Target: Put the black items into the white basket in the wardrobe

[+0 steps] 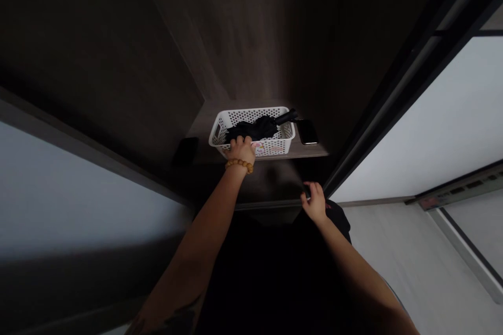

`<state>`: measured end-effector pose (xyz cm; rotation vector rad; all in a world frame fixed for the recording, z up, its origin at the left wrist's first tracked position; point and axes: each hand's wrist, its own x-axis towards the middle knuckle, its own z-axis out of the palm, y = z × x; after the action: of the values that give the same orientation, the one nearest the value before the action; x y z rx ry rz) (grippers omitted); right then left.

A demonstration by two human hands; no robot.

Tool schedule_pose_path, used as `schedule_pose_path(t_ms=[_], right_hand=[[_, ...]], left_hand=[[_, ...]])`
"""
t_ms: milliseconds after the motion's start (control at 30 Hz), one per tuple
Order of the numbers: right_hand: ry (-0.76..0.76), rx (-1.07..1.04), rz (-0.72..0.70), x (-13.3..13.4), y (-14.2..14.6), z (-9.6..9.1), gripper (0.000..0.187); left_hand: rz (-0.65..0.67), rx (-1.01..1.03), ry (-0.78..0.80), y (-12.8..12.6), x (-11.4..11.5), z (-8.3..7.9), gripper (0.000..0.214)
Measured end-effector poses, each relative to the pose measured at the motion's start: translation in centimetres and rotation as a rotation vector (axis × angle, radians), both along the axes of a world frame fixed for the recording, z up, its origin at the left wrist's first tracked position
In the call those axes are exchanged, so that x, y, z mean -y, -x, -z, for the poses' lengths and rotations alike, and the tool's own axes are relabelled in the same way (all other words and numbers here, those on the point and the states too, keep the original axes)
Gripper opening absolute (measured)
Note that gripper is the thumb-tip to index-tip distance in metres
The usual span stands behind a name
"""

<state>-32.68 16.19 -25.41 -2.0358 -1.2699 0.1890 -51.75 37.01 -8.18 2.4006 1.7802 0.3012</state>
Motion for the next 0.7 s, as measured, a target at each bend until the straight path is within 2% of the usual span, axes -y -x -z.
schedule_pose_path(t_ms=[100, 167, 233, 300, 333, 400, 433, 500, 600, 700], right_hand=[[-0.166, 0.140, -0.130, -4.3, -0.7, -5.7, 0.032], [-0.246, 0.313, -0.220, -8.4, -0.7, -10.2, 0.035], [-0.222, 0.481, -0.292, -13.1, -0.1, -14.3, 0.040], [-0.122, 0.614, -0.378, -18.0, 1.2, -17.1, 0.050], [-0.042, 0.669, -0.424, -20.3, 2.0, -18.0, 0.058], [0.145, 0.746, -0.495, -24.5, 3.8, -18.6, 0.074], [0.229, 0.767, -0.516, -26.2, 4.7, -18.5, 0.079], [0.334, 0.780, -0.529, -28.5, 6.2, -18.0, 0.077], [0.349, 0.779, -0.515, -29.7, 7.4, -17.2, 0.059], [0.311, 0.786, -0.479, -28.8, 7.5, -17.7, 0.052]], left_hand=[[-0.037, 0.123, -0.157, 1.4, 1.8, 0.3, 0.056], [-0.033, 0.239, -0.236, 2.7, 4.5, 2.0, 0.056], [0.010, 0.354, -0.207, 4.0, 8.1, 5.4, 0.048], [0.069, 0.422, -0.080, 5.2, 12.1, 10.2, 0.044], [0.105, 0.436, 0.007, 5.8, 13.9, 12.8, 0.043], [0.161, 0.424, 0.234, 6.7, 16.5, 17.4, 0.048], [0.186, 0.412, 0.350, 7.1, 17.3, 19.1, 0.046], [0.229, 0.422, 0.471, 7.9, 17.8, 21.0, 0.041], [0.249, 0.475, 0.460, 8.9, 17.1, 21.1, 0.038], [0.200, 0.464, 0.465, 9.5, 16.2, 20.5, 0.036]])
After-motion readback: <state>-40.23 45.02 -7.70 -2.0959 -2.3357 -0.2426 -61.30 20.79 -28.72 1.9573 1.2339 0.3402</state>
